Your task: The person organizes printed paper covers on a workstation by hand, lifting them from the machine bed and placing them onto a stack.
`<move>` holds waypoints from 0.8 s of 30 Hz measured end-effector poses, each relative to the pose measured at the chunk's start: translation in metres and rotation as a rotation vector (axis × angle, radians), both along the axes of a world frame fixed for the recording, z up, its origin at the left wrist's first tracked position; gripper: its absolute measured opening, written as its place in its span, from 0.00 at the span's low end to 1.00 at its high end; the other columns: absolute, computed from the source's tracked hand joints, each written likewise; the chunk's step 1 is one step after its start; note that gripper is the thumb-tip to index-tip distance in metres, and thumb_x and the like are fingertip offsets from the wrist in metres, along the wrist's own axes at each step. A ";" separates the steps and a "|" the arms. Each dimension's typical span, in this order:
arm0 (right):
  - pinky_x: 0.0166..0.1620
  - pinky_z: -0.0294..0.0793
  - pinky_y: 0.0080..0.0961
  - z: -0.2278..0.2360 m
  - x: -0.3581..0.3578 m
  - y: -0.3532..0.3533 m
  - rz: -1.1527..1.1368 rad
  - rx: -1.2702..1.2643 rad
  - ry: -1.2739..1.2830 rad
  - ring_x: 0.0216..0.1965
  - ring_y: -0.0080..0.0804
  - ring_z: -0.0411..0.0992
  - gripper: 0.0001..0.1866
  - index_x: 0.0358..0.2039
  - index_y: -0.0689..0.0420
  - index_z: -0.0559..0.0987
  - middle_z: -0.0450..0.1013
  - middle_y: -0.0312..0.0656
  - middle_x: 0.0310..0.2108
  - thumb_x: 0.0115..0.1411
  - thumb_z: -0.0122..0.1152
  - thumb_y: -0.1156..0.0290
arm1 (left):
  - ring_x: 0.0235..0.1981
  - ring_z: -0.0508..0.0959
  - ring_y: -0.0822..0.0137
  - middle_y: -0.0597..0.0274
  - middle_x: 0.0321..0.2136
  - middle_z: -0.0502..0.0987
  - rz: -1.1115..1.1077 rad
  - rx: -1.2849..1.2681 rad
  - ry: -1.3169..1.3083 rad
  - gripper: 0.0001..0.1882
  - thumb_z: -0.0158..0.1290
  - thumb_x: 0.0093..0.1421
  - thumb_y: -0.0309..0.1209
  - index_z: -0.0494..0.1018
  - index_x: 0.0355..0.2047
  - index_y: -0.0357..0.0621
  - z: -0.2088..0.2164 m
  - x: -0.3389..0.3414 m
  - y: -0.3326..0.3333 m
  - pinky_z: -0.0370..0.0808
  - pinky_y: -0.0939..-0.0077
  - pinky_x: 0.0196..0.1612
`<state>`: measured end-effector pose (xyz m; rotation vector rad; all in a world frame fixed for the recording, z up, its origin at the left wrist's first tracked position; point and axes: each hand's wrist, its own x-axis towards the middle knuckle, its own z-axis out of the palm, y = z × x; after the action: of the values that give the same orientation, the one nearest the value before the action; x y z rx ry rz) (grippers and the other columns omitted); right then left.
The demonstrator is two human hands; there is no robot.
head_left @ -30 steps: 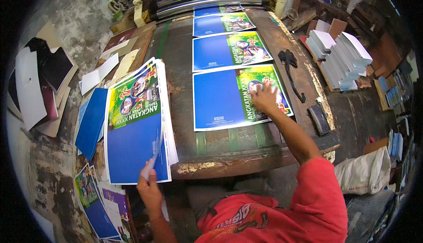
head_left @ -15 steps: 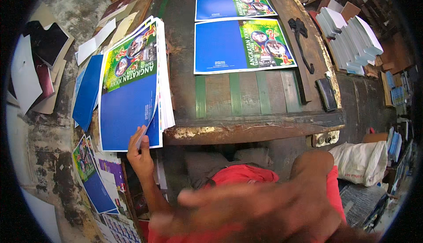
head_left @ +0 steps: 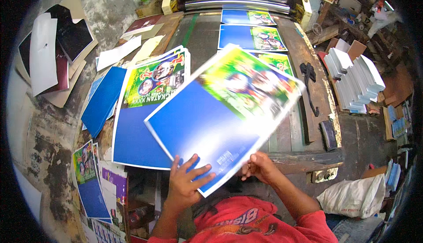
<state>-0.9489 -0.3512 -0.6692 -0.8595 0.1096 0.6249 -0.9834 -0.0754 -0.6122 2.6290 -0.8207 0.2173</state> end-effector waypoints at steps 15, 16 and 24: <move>0.32 0.77 0.33 -0.100 0.008 0.011 -0.408 -0.035 0.428 0.16 0.19 0.63 0.22 0.46 0.53 0.70 0.74 0.41 0.25 0.65 0.51 0.47 | 0.53 0.76 0.53 0.56 0.45 0.80 0.464 -0.197 -0.123 0.18 0.62 0.54 0.30 0.78 0.47 0.46 -0.022 0.010 0.042 0.63 0.52 0.61; 0.31 0.77 0.32 -0.101 0.015 0.008 -0.407 -0.007 0.396 0.16 0.20 0.63 0.22 0.46 0.53 0.70 0.74 0.41 0.25 0.65 0.51 0.47 | 0.54 0.76 0.53 0.56 0.46 0.80 0.484 -0.232 -0.107 0.18 0.62 0.54 0.30 0.78 0.46 0.46 -0.020 0.009 0.042 0.63 0.52 0.60; 0.36 0.77 0.38 -0.108 0.044 0.003 -0.566 -0.038 0.336 0.24 0.27 0.70 0.28 0.53 0.57 0.65 0.74 0.48 0.38 0.68 0.43 0.45 | 0.53 0.76 0.55 0.59 0.45 0.80 0.446 -0.243 -0.148 0.17 0.61 0.51 0.26 0.79 0.43 0.48 -0.006 0.007 0.036 0.63 0.53 0.59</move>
<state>-0.9048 -0.3483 -0.7772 -0.7085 0.6479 0.2278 -0.9762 -0.0396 -0.6186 2.5464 -0.2172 0.5958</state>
